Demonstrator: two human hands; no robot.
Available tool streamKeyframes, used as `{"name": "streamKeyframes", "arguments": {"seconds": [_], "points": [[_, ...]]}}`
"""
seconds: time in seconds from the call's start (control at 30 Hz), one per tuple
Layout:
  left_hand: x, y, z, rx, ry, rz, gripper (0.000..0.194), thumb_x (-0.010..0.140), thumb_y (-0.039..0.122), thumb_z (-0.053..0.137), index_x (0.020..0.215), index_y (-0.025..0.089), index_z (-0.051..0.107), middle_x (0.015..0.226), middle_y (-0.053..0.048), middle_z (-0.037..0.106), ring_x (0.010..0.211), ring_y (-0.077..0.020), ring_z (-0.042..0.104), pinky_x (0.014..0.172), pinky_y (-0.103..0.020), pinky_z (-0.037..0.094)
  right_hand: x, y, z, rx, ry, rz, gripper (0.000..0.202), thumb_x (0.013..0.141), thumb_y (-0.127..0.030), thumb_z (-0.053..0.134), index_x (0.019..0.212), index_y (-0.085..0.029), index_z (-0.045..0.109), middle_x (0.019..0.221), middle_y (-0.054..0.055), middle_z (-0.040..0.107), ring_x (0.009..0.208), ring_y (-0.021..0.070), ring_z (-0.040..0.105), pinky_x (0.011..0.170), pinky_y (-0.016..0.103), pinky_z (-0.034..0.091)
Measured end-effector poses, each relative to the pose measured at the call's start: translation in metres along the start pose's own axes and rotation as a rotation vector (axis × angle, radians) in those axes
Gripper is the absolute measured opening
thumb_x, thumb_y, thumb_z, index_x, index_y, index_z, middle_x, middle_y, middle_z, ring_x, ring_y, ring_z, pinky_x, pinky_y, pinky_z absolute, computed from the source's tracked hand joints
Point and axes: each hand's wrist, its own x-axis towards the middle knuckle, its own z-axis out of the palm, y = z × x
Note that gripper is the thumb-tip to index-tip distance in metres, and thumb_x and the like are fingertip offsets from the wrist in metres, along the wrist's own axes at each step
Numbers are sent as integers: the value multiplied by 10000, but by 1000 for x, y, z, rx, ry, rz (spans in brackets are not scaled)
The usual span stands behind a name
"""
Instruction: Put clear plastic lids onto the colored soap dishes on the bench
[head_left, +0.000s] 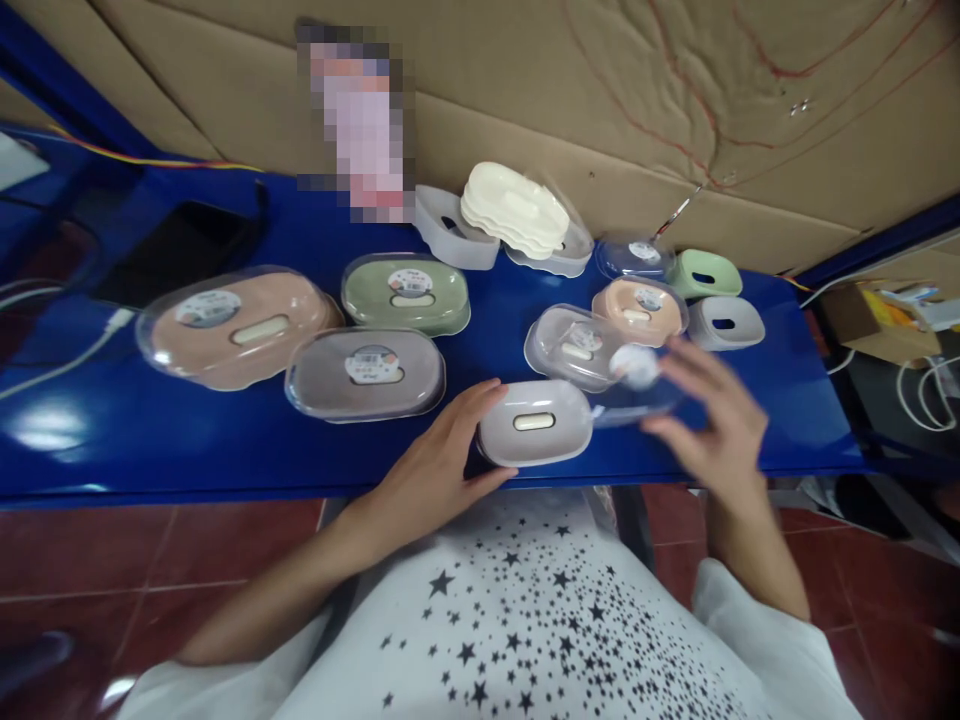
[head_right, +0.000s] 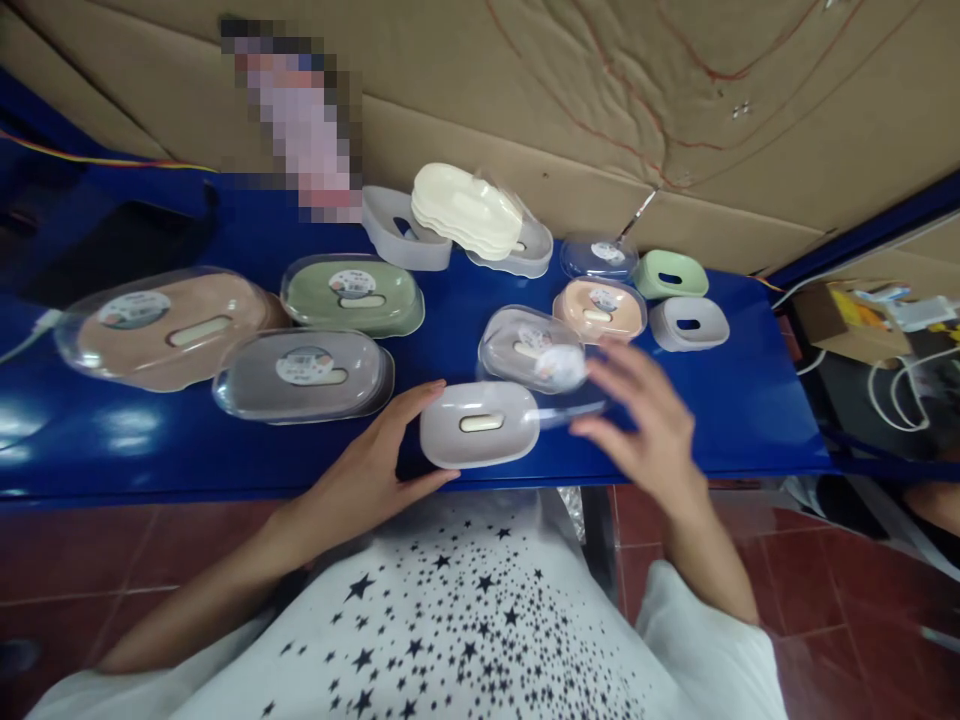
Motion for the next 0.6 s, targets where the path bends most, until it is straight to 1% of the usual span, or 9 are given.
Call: {"name": "streamKeyframes", "arguments": {"seconds": [0.03,0.1,0.13,0.2,0.27,0.37,0.5,0.6], "points": [[0,-1,0,-16,3,-4,914,969,383,778,1680,326,206,1694,-154,428,1559,-335,477,1282,-575,452,-14,-17,13,35,-19,-93,699,939,-456,803,1585,-387,548,1521,89,658,1414,345,628,1156,585,551],[-1,-3,0,-34,-2,-11,954,957,386,795,1688,325,185,1699,-157,422,1562,-338,472,1288,-575,442,-33,-41,37,47,-81,-144,771,943,-448,805,1634,-354,478,1494,103,671,1410,343,629,1091,562,592],[-1,-3,0,-38,-6,-16,963,955,386,797,1691,326,179,1701,-157,420,1564,-339,469,1288,-573,441,-38,-48,48,40,-102,-146,783,955,-437,795,1651,-344,448,1487,108,672,1417,341,622,1077,550,596],[-1,-2,0,-42,-2,-23,971,956,390,797,1696,333,170,1706,-151,417,1570,-340,462,1289,-571,439,-40,-51,61,12,-140,-119,775,989,-411,762,1671,-346,400,1509,113,652,1448,339,591,1090,548,580],[-1,-1,0,-45,13,-20,967,961,399,790,1698,341,167,1707,-147,417,1573,-343,457,1291,-574,436,-38,-48,66,-6,-166,-112,755,1013,-401,731,1678,-355,377,1542,115,622,1466,338,568,1112,550,561],[0,-1,0,-40,19,3,949,972,400,777,1698,336,169,1701,-149,419,1574,-339,452,1293,-572,433,-34,-44,63,-48,-201,-126,767,1010,-408,733,1684,-355,369,1534,124,611,1450,343,566,1128,551,544],[0,-2,0,-29,-8,27,903,995,378,746,1694,331,176,1694,-153,411,1579,-325,439,1295,-563,433,-39,-46,61,-119,-201,-126,816,1000,-429,744,1702,-380,330,1454,118,641,1390,346,597,1106,546,552],[1,-2,-1,-23,-45,23,886,1005,361,732,1694,348,176,1693,-145,400,1583,-319,430,1294,-564,434,-44,-48,62,-134,-201,-116,819,1015,-418,724,1713,-389,297,1455,119,638,1388,350,599,1089,542,556]]}}
